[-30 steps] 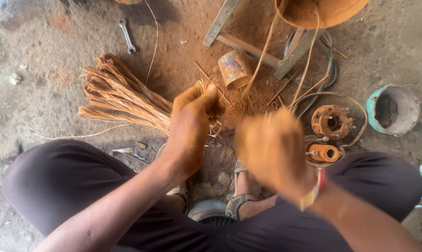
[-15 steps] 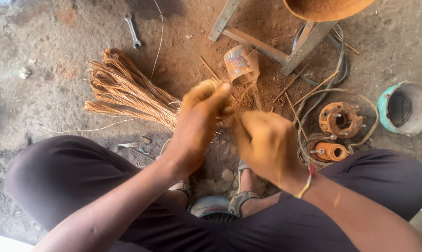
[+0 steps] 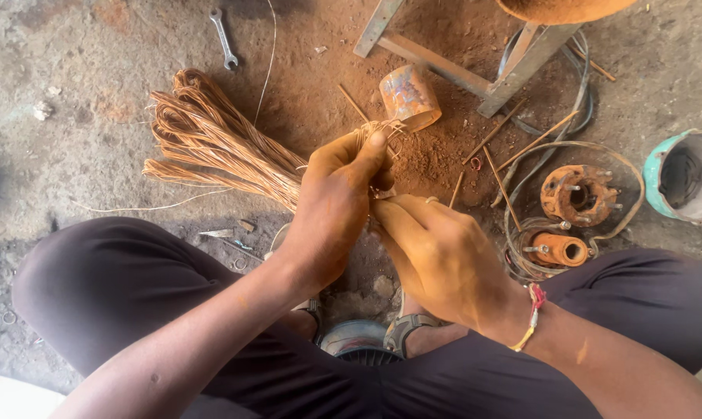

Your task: The person sits on the ground and aligns a bundle of thin fibrous sticks, squaring the ends by hand. They then wrap a thin wire around the middle of the bundle, twist it to secure it, and tap and press the bundle to even out the ends.

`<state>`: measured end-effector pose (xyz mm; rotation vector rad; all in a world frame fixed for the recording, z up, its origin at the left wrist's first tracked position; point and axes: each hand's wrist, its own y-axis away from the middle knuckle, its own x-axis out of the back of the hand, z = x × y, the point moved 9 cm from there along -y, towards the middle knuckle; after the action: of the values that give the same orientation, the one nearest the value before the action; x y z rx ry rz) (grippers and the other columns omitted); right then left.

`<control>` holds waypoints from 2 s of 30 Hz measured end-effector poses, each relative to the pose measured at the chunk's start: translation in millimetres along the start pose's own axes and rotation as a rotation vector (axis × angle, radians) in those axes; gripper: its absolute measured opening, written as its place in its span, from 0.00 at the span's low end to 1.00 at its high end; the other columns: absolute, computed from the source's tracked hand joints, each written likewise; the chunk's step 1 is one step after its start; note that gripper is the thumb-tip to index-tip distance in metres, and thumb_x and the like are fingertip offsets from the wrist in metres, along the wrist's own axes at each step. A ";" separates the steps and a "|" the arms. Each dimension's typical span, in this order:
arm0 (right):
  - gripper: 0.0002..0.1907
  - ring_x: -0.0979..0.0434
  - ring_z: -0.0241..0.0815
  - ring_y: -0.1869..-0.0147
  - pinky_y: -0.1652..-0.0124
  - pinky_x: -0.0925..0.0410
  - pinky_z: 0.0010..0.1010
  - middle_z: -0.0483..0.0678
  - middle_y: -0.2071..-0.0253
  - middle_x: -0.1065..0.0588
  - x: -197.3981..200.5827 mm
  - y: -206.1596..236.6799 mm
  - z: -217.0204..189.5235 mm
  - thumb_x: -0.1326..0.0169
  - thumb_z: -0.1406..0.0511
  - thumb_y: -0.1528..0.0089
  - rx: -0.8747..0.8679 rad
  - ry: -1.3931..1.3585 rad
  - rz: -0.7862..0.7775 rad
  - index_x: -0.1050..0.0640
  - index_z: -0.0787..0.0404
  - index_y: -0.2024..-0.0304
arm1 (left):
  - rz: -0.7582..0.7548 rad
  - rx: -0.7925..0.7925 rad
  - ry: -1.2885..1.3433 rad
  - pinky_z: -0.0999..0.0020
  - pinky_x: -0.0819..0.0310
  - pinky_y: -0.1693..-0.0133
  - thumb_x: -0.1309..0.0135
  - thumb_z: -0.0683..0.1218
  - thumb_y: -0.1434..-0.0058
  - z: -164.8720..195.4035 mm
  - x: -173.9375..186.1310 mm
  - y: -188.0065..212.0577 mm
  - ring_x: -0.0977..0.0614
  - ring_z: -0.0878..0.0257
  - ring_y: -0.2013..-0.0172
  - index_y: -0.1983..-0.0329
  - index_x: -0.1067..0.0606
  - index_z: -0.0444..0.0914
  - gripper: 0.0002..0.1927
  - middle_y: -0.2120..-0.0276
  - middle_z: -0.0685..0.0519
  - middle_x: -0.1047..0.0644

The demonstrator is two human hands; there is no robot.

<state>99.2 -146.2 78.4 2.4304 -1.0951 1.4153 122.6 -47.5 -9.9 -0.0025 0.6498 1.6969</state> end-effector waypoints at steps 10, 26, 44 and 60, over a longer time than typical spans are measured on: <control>0.08 0.17 0.55 0.59 0.63 0.26 0.36 0.57 0.60 0.20 20.1 -0.5 20.1 0.39 0.71 0.38 -0.105 -0.017 0.204 0.19 0.67 0.56 | -0.067 0.065 0.024 0.69 0.25 0.58 0.56 0.52 0.29 7.5 0.9 -4.8 0.20 0.65 0.61 0.54 0.23 0.31 0.20 0.63 0.51 0.20; 0.12 0.19 0.31 0.75 0.75 0.30 0.24 0.46 0.74 0.18 22.7 -10.0 60.4 0.31 0.59 0.44 -0.427 -0.139 0.133 0.15 0.61 0.67 | -0.151 -0.067 0.074 0.69 0.26 0.61 0.53 0.52 0.27 23.0 -3.2 2.7 0.21 0.66 0.67 0.53 0.21 0.30 0.20 0.70 0.54 0.21; 0.71 0.45 0.60 0.22 0.27 0.52 0.52 0.57 0.29 0.41 19.5 -31.4 39.4 0.16 0.49 0.62 0.178 0.155 0.187 0.45 0.64 0.29 | -0.154 -0.014 0.074 0.71 0.40 0.75 0.53 0.50 0.26 19.4 -13.3 19.4 0.28 0.69 0.71 0.65 0.24 0.35 0.16 0.73 0.56 0.25; 0.30 0.18 0.53 0.51 0.52 0.24 0.40 0.55 0.52 0.27 -27.9 -33.6 79.4 0.34 0.67 0.41 0.137 -0.170 0.220 0.37 0.62 0.44 | -0.182 -0.020 -0.009 0.70 0.38 0.52 0.58 0.53 0.24 29.9 -12.9 25.2 0.30 0.70 0.65 0.63 0.24 0.38 0.19 0.70 0.59 0.26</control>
<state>168.5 -141.8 20.2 2.6365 -1.3838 1.4062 113.2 -48.8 30.2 -0.0667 0.6072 1.5276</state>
